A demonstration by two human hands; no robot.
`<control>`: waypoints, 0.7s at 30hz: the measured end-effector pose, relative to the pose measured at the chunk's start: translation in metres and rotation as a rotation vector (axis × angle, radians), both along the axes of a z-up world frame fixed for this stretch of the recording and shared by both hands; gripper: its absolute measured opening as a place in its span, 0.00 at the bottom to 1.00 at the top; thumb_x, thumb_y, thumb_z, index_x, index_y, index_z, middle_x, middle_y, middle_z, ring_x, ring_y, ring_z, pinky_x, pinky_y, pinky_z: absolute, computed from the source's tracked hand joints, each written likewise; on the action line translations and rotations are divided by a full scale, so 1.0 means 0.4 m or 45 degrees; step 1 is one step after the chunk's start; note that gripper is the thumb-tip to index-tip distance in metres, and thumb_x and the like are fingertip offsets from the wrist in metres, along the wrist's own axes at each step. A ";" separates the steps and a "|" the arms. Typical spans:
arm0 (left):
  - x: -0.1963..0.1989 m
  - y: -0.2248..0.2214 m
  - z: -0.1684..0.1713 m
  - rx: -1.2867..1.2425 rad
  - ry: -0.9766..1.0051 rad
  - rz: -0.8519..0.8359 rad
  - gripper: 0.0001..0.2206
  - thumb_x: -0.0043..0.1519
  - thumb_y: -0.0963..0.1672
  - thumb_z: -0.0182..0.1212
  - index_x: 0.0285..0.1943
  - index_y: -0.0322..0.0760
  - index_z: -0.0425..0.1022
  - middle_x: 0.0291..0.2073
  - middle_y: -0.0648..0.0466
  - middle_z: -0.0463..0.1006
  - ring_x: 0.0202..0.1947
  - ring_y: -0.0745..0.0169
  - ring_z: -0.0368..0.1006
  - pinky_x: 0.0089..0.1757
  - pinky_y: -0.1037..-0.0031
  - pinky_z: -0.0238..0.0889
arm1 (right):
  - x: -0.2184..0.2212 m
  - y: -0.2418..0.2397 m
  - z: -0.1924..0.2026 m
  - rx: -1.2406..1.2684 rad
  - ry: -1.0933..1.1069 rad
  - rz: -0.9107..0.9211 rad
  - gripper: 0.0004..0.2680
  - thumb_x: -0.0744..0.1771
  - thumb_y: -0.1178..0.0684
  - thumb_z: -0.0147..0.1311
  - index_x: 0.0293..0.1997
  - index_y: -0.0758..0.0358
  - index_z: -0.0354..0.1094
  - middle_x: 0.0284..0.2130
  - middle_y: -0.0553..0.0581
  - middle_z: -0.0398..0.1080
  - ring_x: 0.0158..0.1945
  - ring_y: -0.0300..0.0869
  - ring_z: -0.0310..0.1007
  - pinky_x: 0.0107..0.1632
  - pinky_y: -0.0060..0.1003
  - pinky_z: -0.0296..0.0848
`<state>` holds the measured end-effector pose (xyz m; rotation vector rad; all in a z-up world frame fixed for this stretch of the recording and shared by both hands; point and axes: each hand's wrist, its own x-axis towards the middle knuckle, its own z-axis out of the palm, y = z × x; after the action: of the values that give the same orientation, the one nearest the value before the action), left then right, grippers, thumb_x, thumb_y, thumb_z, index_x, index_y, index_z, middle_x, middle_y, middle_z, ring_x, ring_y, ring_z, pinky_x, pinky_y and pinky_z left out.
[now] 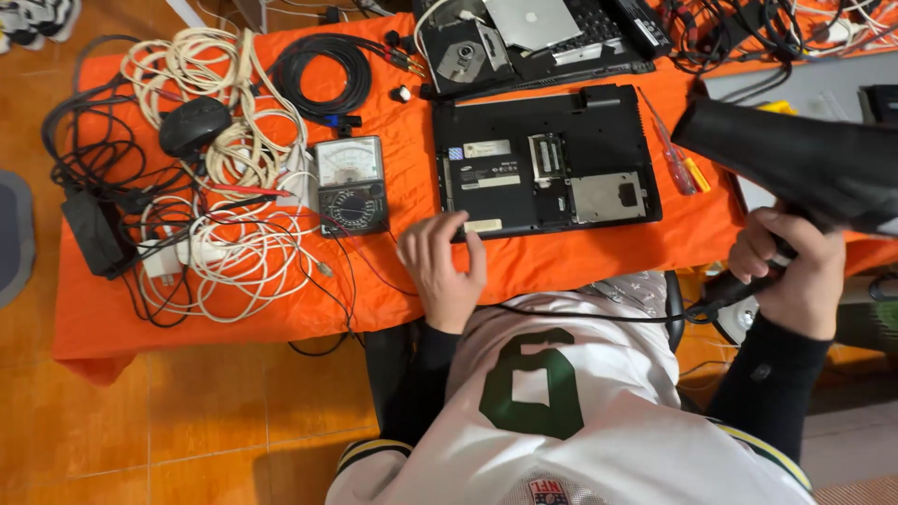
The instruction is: The recorder is disassembling and cleaning laptop components using a screwdriver and a hair dryer.
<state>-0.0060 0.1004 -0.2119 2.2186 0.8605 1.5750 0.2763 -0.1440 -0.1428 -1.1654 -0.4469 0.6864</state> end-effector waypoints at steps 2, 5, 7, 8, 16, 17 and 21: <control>-0.002 0.023 -0.002 -0.108 0.062 -0.009 0.12 0.63 0.41 0.64 0.55 0.39 0.74 0.50 0.51 0.76 0.55 0.50 0.69 0.56 0.56 0.58 | -0.056 0.010 0.041 -0.107 -0.124 -0.152 0.05 0.71 0.61 0.49 0.37 0.65 0.57 0.20 0.51 0.55 0.19 0.37 0.51 0.28 0.34 0.53; 0.008 0.014 -0.014 -0.186 0.110 -0.145 0.17 0.65 0.44 0.65 0.61 0.36 0.70 0.55 0.46 0.74 0.58 0.45 0.68 0.62 0.50 0.57 | -0.116 -0.005 0.078 -0.462 -0.352 -0.455 0.03 0.68 0.62 0.53 0.44 0.64 0.66 0.20 0.52 0.61 0.19 0.38 0.58 0.25 0.34 0.58; 0.010 0.017 -0.016 -0.219 0.220 -0.156 0.20 0.66 0.45 0.66 0.64 0.35 0.68 0.59 0.43 0.72 0.61 0.40 0.66 0.62 0.50 0.57 | -0.108 -0.016 0.059 -0.575 -0.588 -0.406 0.03 0.69 0.65 0.58 0.39 0.70 0.67 0.22 0.52 0.66 0.22 0.38 0.63 0.27 0.34 0.60; 0.010 0.013 -0.021 -0.235 0.222 -0.192 0.20 0.66 0.45 0.66 0.64 0.35 0.68 0.59 0.43 0.72 0.61 0.40 0.66 0.62 0.50 0.57 | -0.119 -0.022 0.060 -0.602 -0.583 -0.435 0.03 0.69 0.65 0.58 0.39 0.70 0.67 0.22 0.52 0.66 0.22 0.38 0.63 0.27 0.34 0.60; 0.006 0.027 -0.035 -0.216 0.345 -0.217 0.32 0.65 0.52 0.69 0.72 0.34 0.60 0.67 0.41 0.63 0.70 0.40 0.59 0.69 0.46 0.51 | -0.146 0.019 0.059 -0.899 -0.836 -0.222 0.05 0.66 0.63 0.63 0.42 0.70 0.72 0.23 0.51 0.68 0.19 0.33 0.62 0.22 0.31 0.58; 0.005 0.029 -0.034 -0.219 0.346 -0.212 0.32 0.65 0.52 0.69 0.72 0.34 0.60 0.67 0.41 0.63 0.70 0.40 0.59 0.69 0.46 0.51 | -0.154 0.024 0.070 -0.899 -0.837 -0.215 0.05 0.66 0.63 0.63 0.42 0.70 0.72 0.23 0.51 0.68 0.19 0.33 0.62 0.22 0.31 0.58; 0.007 0.027 -0.036 -0.241 0.406 -0.214 0.33 0.64 0.53 0.69 0.72 0.34 0.60 0.67 0.40 0.63 0.70 0.38 0.58 0.67 0.45 0.50 | -0.167 0.021 0.099 -0.886 -0.968 -0.303 0.07 0.66 0.63 0.61 0.47 0.69 0.72 0.30 0.50 0.72 0.22 0.33 0.64 0.24 0.31 0.61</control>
<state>-0.0033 0.1110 -0.2264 2.3659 0.8392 1.0364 0.2095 -0.1355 -0.1031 -2.1144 -0.7117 0.1492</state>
